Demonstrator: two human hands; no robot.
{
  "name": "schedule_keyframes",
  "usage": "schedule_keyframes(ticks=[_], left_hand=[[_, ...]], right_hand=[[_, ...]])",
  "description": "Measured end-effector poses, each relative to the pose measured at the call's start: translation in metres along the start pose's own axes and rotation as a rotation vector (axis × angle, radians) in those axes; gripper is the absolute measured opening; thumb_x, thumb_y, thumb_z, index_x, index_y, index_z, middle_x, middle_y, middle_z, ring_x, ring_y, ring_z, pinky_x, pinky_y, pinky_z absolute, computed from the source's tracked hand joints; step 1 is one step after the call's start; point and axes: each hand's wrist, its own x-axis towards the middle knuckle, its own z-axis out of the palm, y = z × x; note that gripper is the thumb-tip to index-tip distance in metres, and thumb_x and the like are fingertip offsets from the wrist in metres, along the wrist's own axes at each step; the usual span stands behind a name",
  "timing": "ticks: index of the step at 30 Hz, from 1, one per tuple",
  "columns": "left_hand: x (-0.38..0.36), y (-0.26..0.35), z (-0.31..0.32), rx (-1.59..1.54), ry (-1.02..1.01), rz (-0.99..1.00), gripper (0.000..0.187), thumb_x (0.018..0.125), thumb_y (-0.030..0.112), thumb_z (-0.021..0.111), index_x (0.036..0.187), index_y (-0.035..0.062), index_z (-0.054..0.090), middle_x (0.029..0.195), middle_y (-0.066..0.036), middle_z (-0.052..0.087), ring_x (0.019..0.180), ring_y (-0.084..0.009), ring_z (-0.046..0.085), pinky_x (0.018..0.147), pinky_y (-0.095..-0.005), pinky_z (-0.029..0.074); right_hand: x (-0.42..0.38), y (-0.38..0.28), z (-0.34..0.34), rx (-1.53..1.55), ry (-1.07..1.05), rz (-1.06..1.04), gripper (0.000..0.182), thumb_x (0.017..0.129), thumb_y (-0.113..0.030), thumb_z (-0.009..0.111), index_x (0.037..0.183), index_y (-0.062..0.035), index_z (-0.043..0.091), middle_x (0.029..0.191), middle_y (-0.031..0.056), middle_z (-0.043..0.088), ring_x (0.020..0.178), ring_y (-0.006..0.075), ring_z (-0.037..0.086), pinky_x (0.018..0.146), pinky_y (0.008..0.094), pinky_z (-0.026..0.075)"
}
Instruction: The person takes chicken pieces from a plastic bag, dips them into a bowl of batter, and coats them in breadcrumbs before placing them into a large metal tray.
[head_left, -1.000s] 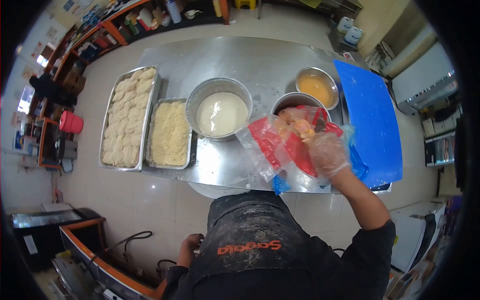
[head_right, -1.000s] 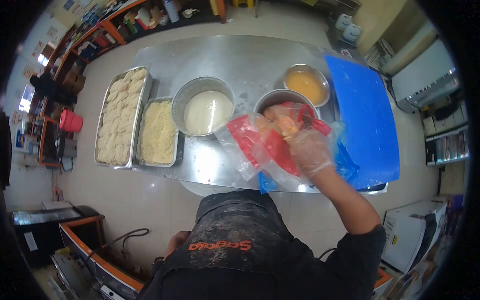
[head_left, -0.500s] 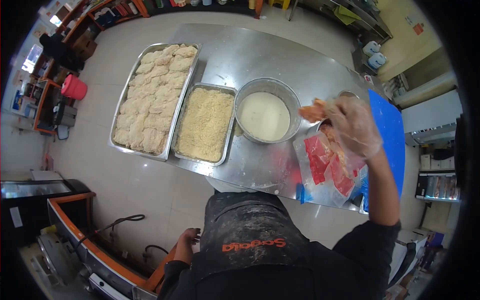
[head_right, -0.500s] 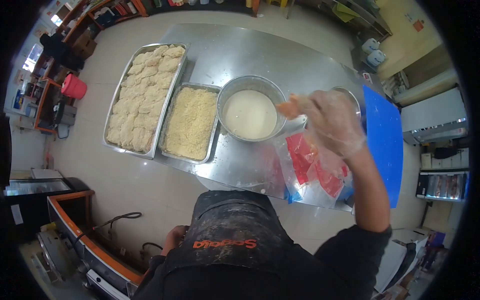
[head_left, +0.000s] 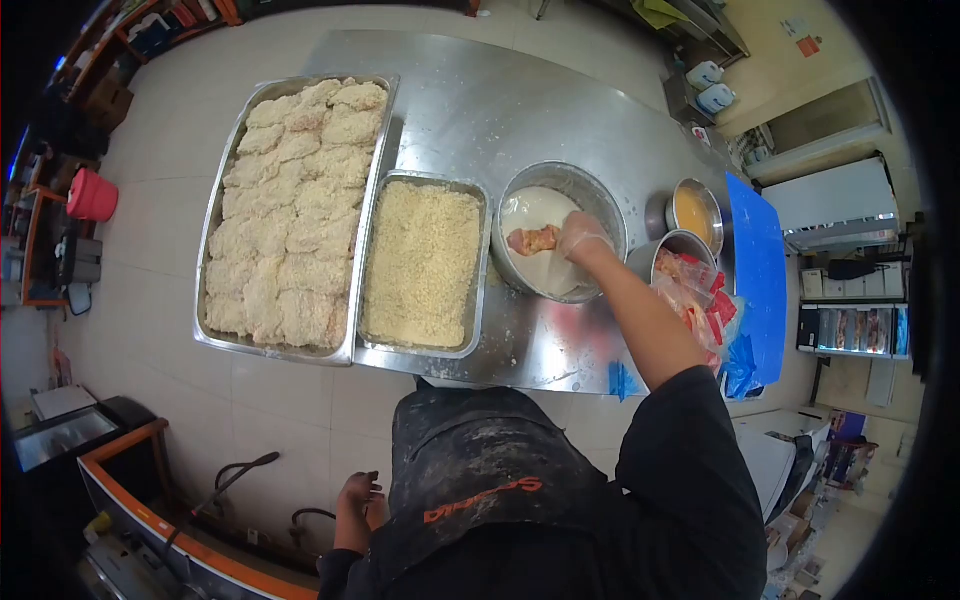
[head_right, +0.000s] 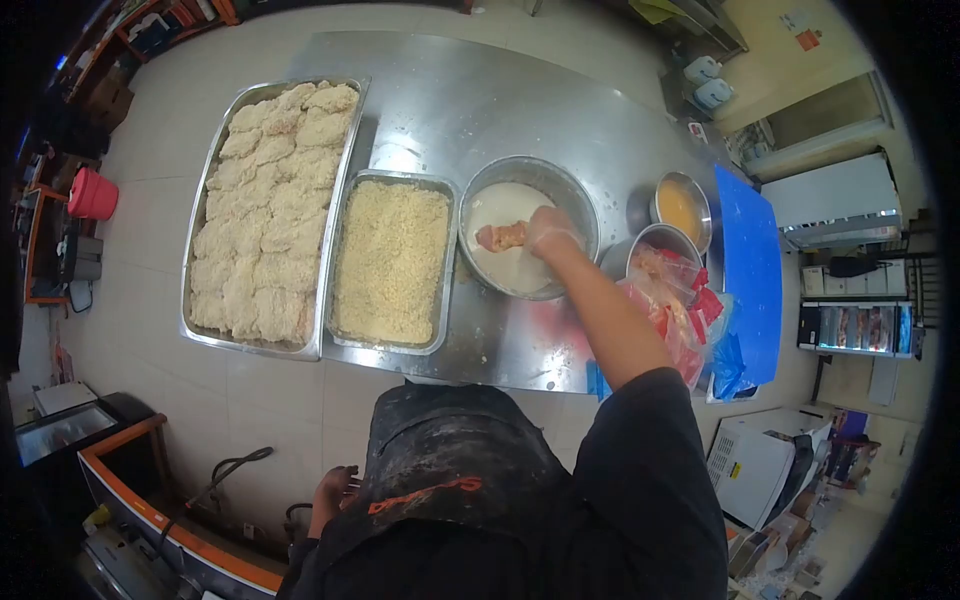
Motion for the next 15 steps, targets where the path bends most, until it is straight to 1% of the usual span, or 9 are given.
schedule_keyframes(ticks=[3,6,9,12,15], left_hand=[[0.000,0.002,-0.013,0.020,-0.003,-0.013,0.040,0.096,0.034,0.052,0.123,0.0052,0.054,0.109,-0.011,0.066,0.074,-0.0246,0.068,0.070,-0.0383,0.050],[0.001,0.005,-0.025,-0.014,-0.006,0.003,0.039,0.096,0.034,0.052,0.122,0.0053,0.055,0.105,-0.011,0.066,0.077,-0.0245,0.067,0.068,-0.0385,0.050],[0.005,0.011,-0.035,-0.015,-0.009,0.018,0.040,0.096,0.036,0.050,0.122,0.0061,0.055,0.100,-0.010,0.066,0.080,-0.0240,0.066,0.068,-0.0386,0.050],[-0.006,0.022,-0.044,0.011,-0.002,0.025,0.040,0.097,0.038,0.049,0.121,0.0072,0.056,0.097,-0.009,0.066,0.082,-0.0235,0.064,0.068,-0.0387,0.050],[0.013,0.023,-0.055,0.057,-0.009,0.006,0.042,0.096,0.040,0.048,0.123,0.0081,0.055,0.096,-0.009,0.066,0.081,-0.0232,0.064,0.069,-0.0384,0.050]], right_hand=[[-0.019,-0.011,-0.011,0.077,0.073,0.039,0.025,0.084,-0.022,0.062,0.084,0.0003,0.073,0.097,0.0253,0.068,0.095,0.0384,0.067,0.082,0.0436,0.054],[-0.007,-0.003,-0.016,-0.033,0.026,-0.168,0.029,0.087,-0.024,0.060,0.083,0.0022,0.072,0.090,0.0247,0.069,0.087,0.0353,0.068,0.076,0.0405,0.054],[-0.023,0.000,-0.059,0.219,0.049,-0.334,0.031,0.090,-0.027,0.059,0.083,0.0003,0.072,0.080,0.0214,0.068,0.076,0.0301,0.067,0.069,0.0360,0.053],[-0.055,-0.005,-0.098,0.843,0.028,-0.428,0.045,0.089,-0.044,0.056,0.086,-0.0010,0.071,0.087,0.0236,0.067,0.086,0.0412,0.064,0.081,0.0429,0.050],[-0.080,-0.016,-0.110,0.296,0.165,-0.302,0.041,0.090,-0.038,0.054,0.086,-0.0010,0.071,0.089,0.0242,0.067,0.084,0.0410,0.065,0.079,0.0449,0.050]])
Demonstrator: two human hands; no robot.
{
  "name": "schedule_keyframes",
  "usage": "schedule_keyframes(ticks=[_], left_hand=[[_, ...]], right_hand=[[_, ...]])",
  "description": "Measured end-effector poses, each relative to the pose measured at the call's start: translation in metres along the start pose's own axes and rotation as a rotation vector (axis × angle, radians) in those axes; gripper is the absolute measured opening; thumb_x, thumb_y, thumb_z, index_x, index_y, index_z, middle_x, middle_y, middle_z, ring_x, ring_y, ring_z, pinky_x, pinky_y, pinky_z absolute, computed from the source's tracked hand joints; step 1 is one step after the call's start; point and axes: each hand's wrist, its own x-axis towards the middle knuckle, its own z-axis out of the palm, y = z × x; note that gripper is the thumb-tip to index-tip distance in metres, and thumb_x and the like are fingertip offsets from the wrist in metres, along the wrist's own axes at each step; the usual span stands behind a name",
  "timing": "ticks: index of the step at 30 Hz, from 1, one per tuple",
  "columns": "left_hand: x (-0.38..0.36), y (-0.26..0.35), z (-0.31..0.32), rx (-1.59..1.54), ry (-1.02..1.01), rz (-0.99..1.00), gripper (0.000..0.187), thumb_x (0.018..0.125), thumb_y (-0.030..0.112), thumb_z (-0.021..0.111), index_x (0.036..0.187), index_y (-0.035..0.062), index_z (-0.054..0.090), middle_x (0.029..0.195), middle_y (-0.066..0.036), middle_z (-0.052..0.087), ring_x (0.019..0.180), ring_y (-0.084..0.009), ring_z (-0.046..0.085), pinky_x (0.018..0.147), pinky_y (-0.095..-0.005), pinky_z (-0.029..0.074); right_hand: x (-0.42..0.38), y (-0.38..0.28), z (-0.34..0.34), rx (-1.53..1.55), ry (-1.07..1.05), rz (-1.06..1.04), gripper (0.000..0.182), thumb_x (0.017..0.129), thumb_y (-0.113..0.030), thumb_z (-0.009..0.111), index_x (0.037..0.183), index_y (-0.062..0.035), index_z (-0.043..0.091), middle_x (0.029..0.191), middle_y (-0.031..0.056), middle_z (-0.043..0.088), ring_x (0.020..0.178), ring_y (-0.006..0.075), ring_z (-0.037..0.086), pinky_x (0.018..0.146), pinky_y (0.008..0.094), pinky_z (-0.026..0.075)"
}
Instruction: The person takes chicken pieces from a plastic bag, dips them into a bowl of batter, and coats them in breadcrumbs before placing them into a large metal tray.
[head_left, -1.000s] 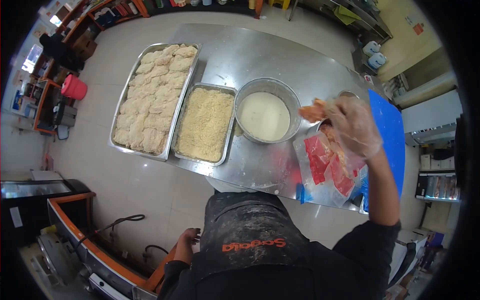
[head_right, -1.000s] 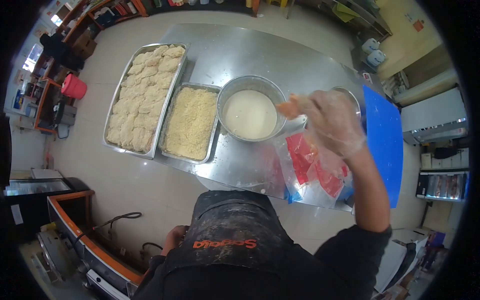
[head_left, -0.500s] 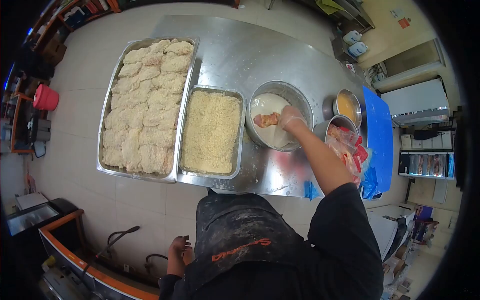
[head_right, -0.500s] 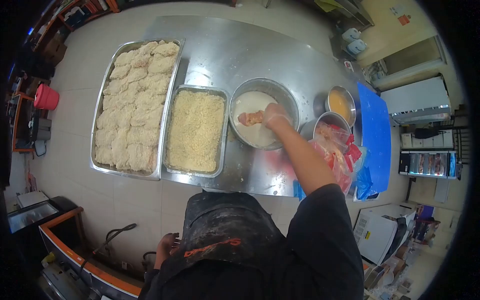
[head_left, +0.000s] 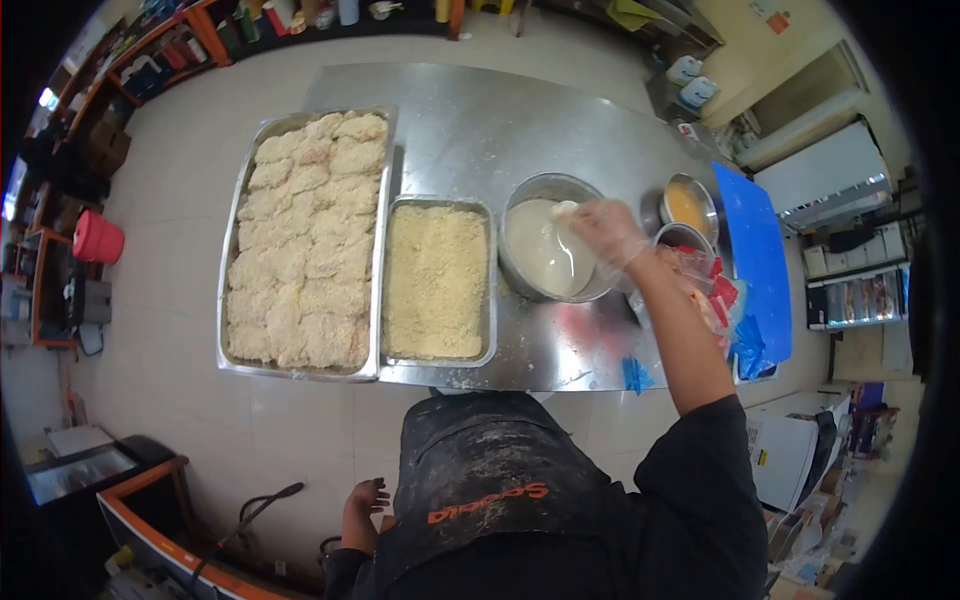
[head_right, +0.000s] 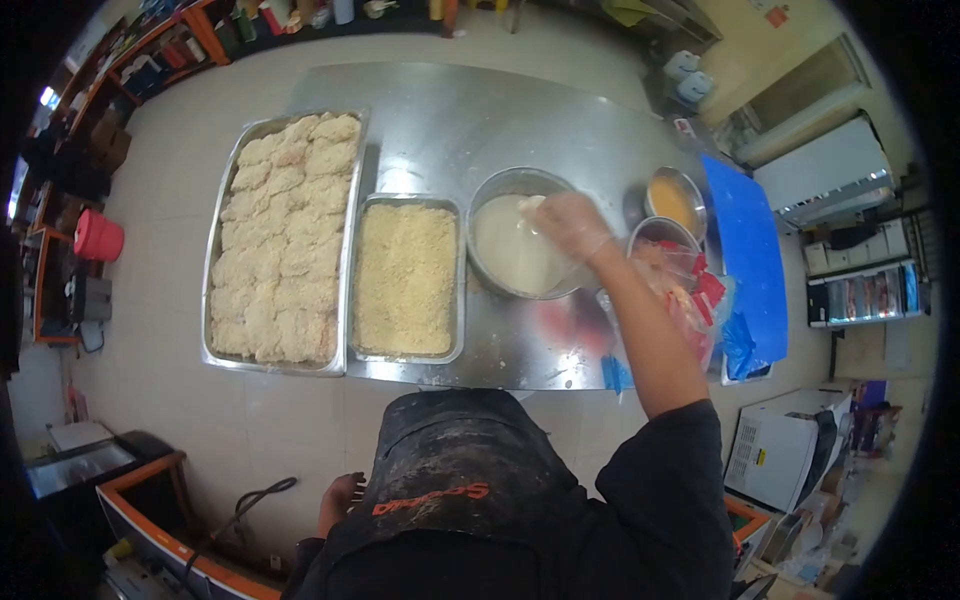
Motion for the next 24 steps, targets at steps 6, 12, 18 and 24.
schedule_keyframes(ticks=[6,12,18,24], left_hand=[[-0.007,0.018,-0.014,0.018,-0.014,0.035,0.042,0.096,0.039,0.047,0.125,0.0087,0.053,0.101,-0.009,0.066,0.082,-0.0227,0.064,0.070,-0.0386,0.049],[-0.005,0.020,-0.025,0.021,-0.024,0.082,0.041,0.096,0.040,0.048,0.122,0.0092,0.054,0.102,-0.009,0.066,0.083,-0.0230,0.064,0.071,-0.0389,0.049],[0.012,0.006,-0.032,0.049,-0.020,0.058,0.044,0.096,0.042,0.047,0.125,0.0092,0.053,0.102,-0.010,0.066,0.084,-0.0236,0.065,0.070,-0.0392,0.051],[0.010,0.011,-0.030,0.105,-0.073,0.069,0.048,0.096,0.043,0.046,0.130,0.0093,0.051,0.101,-0.010,0.067,0.080,-0.0233,0.066,0.070,-0.0393,0.051]], right_hand=[[0.004,0.049,0.115,-0.378,-0.216,0.041,0.034,0.085,-0.032,0.058,0.091,-0.0012,0.072,0.093,0.0245,0.068,0.086,0.0404,0.066,0.083,0.0484,0.051],[0.016,0.041,0.073,-0.320,-0.082,-0.095,0.030,0.085,-0.029,0.058,0.080,-0.0023,0.071,0.081,0.0256,0.066,0.079,0.0391,0.067,0.074,0.0452,0.053],[0.018,0.022,-0.007,-0.003,0.154,-0.101,0.030,0.085,-0.030,0.064,0.080,-0.0004,0.068,0.068,0.0204,0.063,0.059,0.0250,0.060,0.060,0.0377,0.049],[0.009,0.006,-0.032,-0.031,0.033,0.024,0.033,0.083,-0.034,0.066,0.084,-0.0010,0.071,0.077,0.0192,0.067,0.070,0.0276,0.063,0.068,0.0373,0.050]])
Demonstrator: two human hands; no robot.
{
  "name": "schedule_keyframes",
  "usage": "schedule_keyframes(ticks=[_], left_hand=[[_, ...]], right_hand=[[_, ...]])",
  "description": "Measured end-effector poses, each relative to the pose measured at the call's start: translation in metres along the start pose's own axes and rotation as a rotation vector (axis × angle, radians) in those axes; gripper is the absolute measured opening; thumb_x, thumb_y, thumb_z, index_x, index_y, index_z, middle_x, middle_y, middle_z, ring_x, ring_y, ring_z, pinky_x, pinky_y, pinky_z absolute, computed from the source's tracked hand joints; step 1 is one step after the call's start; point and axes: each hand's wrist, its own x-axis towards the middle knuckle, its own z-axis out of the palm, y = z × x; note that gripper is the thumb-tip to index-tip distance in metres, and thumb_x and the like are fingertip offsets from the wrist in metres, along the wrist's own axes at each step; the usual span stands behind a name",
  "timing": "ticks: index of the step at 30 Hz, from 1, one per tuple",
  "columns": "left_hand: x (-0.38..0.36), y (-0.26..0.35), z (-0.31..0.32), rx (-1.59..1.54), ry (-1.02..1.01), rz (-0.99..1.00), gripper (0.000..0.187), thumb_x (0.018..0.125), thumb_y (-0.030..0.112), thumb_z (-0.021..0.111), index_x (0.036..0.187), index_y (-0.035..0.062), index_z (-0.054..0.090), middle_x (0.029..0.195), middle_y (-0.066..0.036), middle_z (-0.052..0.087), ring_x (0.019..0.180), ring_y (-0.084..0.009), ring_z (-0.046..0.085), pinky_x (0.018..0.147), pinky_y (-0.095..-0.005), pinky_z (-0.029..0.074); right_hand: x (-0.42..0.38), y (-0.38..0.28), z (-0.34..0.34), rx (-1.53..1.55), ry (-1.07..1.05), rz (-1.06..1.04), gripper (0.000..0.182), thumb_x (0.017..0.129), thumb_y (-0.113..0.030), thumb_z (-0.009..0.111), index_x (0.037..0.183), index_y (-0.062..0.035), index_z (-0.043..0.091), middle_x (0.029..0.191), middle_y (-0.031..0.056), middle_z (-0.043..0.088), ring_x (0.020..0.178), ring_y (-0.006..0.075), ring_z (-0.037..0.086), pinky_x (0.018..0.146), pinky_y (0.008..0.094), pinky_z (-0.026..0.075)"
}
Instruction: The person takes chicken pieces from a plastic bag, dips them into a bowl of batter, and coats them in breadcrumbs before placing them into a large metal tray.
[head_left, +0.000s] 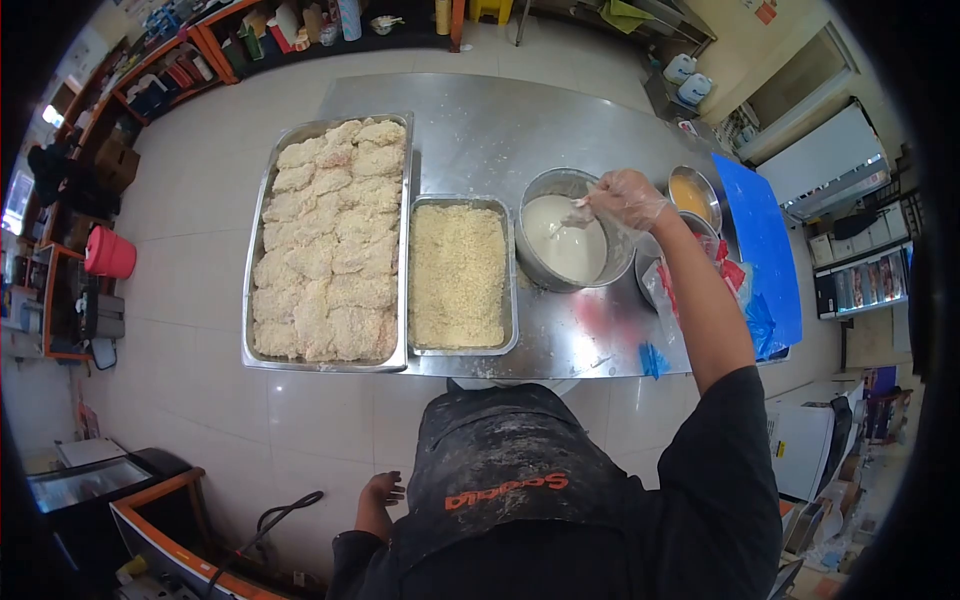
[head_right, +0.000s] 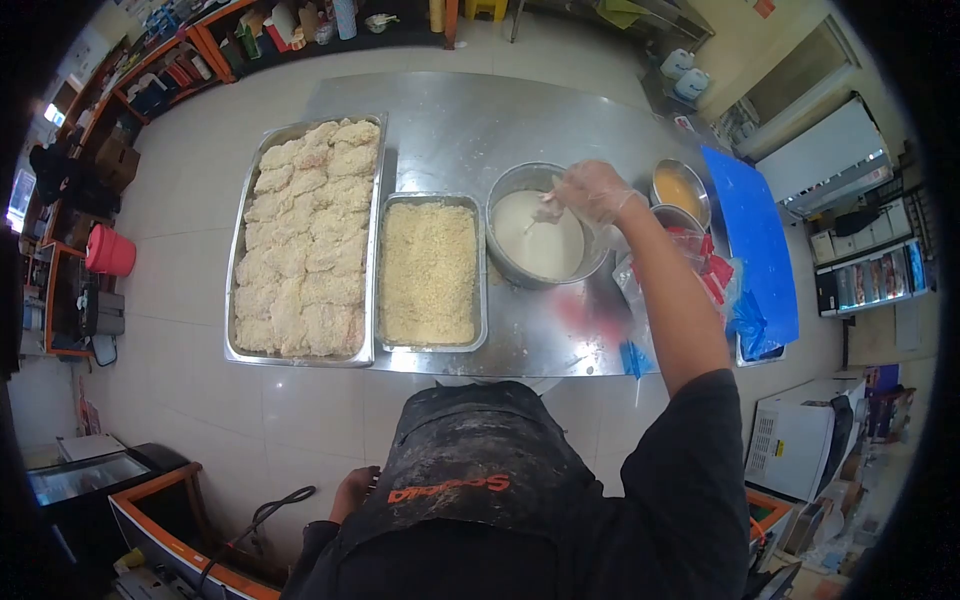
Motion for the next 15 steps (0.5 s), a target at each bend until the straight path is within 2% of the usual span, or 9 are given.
schedule_keyframes(ticks=[1,4,7,10,13,15], left_hand=[[0.000,0.003,0.001,-0.008,0.011,-0.010,0.047,0.096,0.042,0.046,0.130,0.0093,0.051,0.101,-0.010,0.067,0.080,-0.0231,0.065,0.070,-0.0394,0.051],[0.006,0.008,-0.001,-0.026,0.037,-0.023,0.046,0.096,0.041,0.046,0.129,0.0093,0.052,0.101,-0.010,0.067,0.078,-0.0224,0.065,0.070,-0.0396,0.051],[0.021,0.009,-0.002,-0.023,0.029,-0.013,0.046,0.096,0.040,0.046,0.129,0.0094,0.052,0.100,-0.010,0.066,0.077,-0.0219,0.065,0.070,-0.0399,0.050],[0.017,0.017,-0.003,-0.015,0.027,-0.009,0.044,0.096,0.039,0.046,0.128,0.0095,0.052,0.099,-0.009,0.066,0.076,-0.0216,0.064,0.070,-0.0401,0.050],[0.012,0.015,-0.001,-0.030,0.037,-0.019,0.043,0.096,0.039,0.046,0.127,0.0096,0.052,0.098,-0.009,0.066,0.075,-0.0209,0.064,0.069,-0.0399,0.049],[0.019,0.012,-0.002,-0.035,0.032,-0.019,0.043,0.096,0.039,0.045,0.126,0.0097,0.053,0.097,-0.008,0.066,0.074,-0.0204,0.064,0.069,-0.0395,0.049]], right_hand=[[0.001,0.001,-0.001,-0.023,-0.046,0.038,0.034,0.083,-0.035,0.066,0.087,-0.0013,0.072,0.082,0.0205,0.069,0.077,0.0304,0.067,0.073,0.0375,0.052],[-0.002,0.008,0.010,0.058,-0.132,0.050,0.033,0.082,-0.034,0.069,0.086,-0.0010,0.072,0.082,0.0192,0.069,0.077,0.0290,0.066,0.072,0.0374,0.051],[-0.006,0.010,0.017,0.103,-0.031,-0.045,0.033,0.082,-0.032,0.074,0.073,-0.0009,0.065,0.059,0.0063,0.056,0.057,0.0130,0.050,0.053,0.0319,0.043],[-0.008,0.007,0.018,0.124,-0.013,-0.065,0.032,0.081,-0.031,0.075,0.072,-0.0012,0.065,0.059,0.0052,0.056,0.056,0.0130,0.050,0.052,0.0317,0.042],[-0.016,-0.023,-0.005,0.043,-0.147,-0.003,0.037,0.079,-0.036,0.075,0.085,0.0003,0.071,0.075,0.0137,0.068,0.070,0.0223,0.062,0.067,0.0348,0.049],[-0.013,-0.028,-0.009,0.206,-0.132,-0.001,0.035,0.081,-0.035,0.074,0.083,0.0003,0.070,0.071,0.0079,0.064,0.067,0.0158,0.058,0.063,0.0315,0.047]])
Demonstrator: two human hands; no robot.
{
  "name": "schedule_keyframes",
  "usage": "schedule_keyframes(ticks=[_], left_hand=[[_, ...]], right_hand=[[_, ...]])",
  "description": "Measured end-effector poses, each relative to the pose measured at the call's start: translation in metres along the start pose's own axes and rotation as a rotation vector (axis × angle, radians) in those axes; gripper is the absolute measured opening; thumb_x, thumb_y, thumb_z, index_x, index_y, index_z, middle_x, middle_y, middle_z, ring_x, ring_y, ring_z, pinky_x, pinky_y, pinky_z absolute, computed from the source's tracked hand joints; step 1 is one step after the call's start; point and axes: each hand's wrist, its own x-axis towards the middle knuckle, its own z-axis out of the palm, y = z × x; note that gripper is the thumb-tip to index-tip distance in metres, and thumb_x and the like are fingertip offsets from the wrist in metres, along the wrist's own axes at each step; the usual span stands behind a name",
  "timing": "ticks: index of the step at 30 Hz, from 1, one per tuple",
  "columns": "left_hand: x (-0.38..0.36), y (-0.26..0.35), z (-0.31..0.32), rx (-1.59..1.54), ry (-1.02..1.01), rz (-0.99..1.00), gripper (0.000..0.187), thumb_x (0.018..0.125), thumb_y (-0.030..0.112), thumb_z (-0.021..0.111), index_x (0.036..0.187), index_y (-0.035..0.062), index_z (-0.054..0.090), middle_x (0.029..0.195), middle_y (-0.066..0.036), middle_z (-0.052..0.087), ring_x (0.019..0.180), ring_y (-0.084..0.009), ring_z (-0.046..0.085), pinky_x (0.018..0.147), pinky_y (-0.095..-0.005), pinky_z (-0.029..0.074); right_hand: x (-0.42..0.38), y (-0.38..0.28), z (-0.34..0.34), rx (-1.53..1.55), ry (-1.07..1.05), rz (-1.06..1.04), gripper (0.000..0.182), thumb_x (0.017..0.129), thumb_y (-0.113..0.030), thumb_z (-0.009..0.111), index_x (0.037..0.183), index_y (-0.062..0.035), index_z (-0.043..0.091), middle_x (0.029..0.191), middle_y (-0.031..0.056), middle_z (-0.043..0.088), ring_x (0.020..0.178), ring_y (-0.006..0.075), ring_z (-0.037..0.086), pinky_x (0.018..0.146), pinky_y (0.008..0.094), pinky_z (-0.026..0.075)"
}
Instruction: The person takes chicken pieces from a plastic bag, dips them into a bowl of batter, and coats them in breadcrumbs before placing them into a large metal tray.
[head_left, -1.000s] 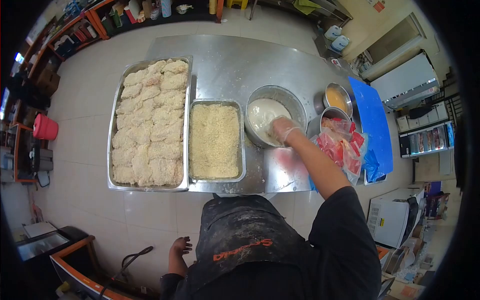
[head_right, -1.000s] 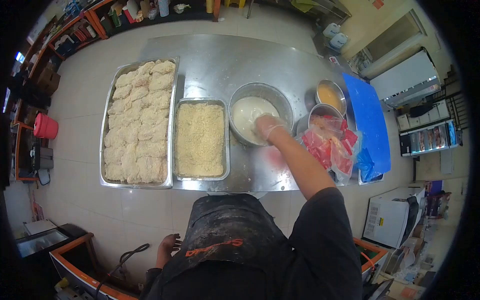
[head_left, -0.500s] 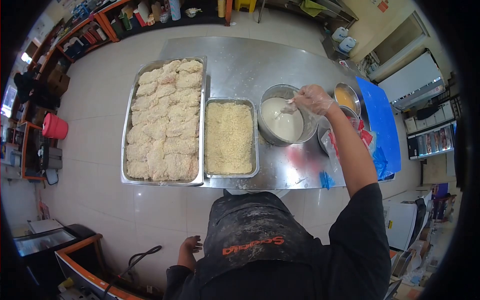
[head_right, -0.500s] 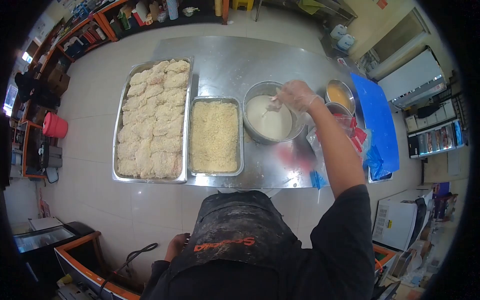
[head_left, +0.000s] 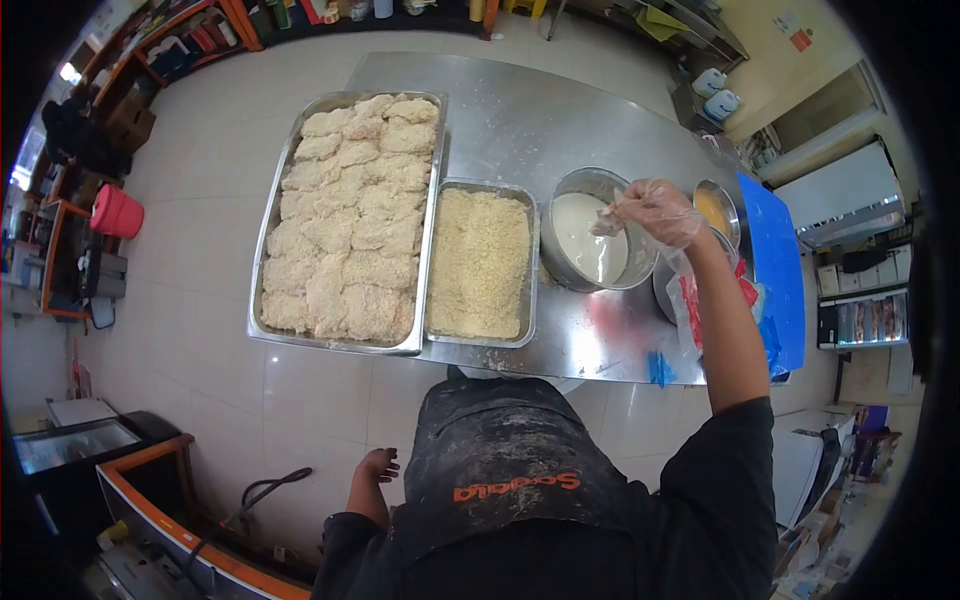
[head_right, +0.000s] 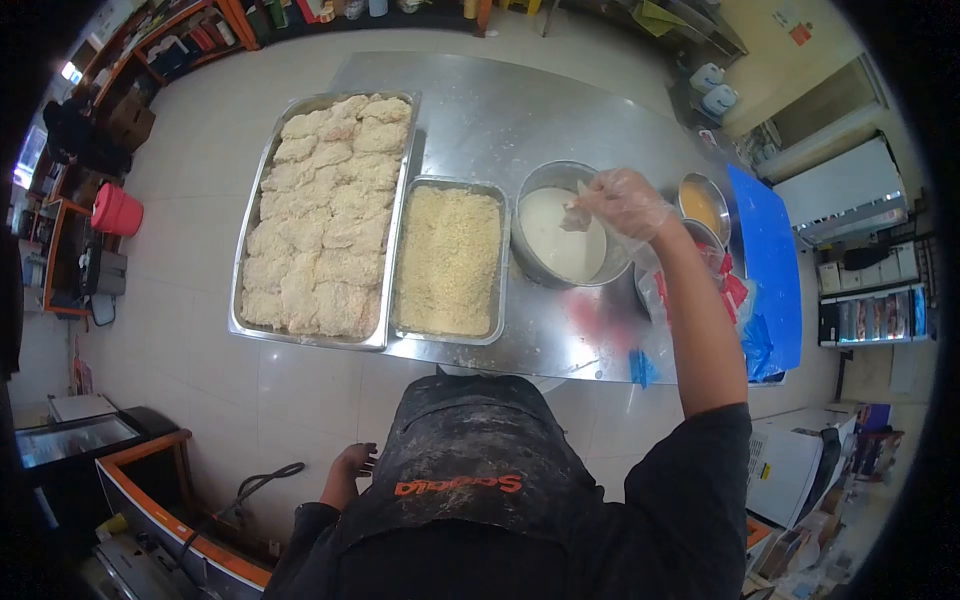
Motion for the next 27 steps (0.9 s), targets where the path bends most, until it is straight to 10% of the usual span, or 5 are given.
schedule_keyframes(ticks=[8,13,17,22,27], left_hand=[[-0.006,-0.008,0.000,0.005,0.002,-0.032,0.040,0.095,0.039,0.048,0.121,0.0096,0.054,0.095,-0.007,0.066,0.071,-0.0195,0.064,0.067,-0.0385,0.049],[-0.013,-0.007,-0.001,-0.006,-0.004,-0.050,0.039,0.095,0.038,0.047,0.122,0.0106,0.054,0.095,-0.007,0.066,0.073,-0.0199,0.065,0.067,-0.0379,0.049],[-0.014,-0.005,-0.004,-0.029,-0.007,-0.048,0.039,0.095,0.037,0.047,0.124,0.0123,0.054,0.096,-0.007,0.066,0.073,-0.0203,0.065,0.068,-0.0377,0.049],[-0.009,-0.009,0.004,-0.006,-0.051,-0.116,0.040,0.095,0.037,0.048,0.126,0.0120,0.054,0.099,-0.008,0.066,0.073,-0.0208,0.065,0.067,-0.0382,0.049],[-0.009,0.005,0.003,0.006,-0.042,-0.072,0.041,0.094,0.036,0.049,0.126,0.0111,0.053,0.098,-0.008,0.066,0.074,-0.0208,0.065,0.066,-0.0378,0.049]], right_hand=[[0.012,-0.073,0.023,0.253,0.036,-0.267,0.038,0.089,-0.037,0.068,0.078,-0.0009,0.068,0.064,0.0016,0.058,0.062,0.0093,0.050,0.057,0.0303,0.044],[-0.004,-0.103,0.157,-0.225,-0.244,-0.243,0.020,0.095,-0.022,0.052,0.101,-0.0080,0.065,0.089,0.0164,0.065,0.072,0.0249,0.062,0.069,0.0390,0.050],[-0.029,-0.065,0.228,0.007,0.039,-0.398,0.036,0.090,-0.015,0.050,0.124,-0.0035,0.054,0.109,0.0259,0.062,0.092,0.0401,0.063,0.088,0.0462,0.050],[-0.037,-0.097,0.285,-0.149,0.309,0.193,0.077,0.074,-0.038,0.076,0.128,0.0058,0.042,0.131,0.0356,0.044,0.114,0.0483,0.053,0.097,0.0453,0.046],[-0.016,-0.087,0.292,0.094,0.071,0.371,0.073,0.071,-0.033,0.078,0.124,0.0040,0.044,0.126,0.0336,0.049,0.110,0.0439,0.057,0.094,0.0443,0.047]])
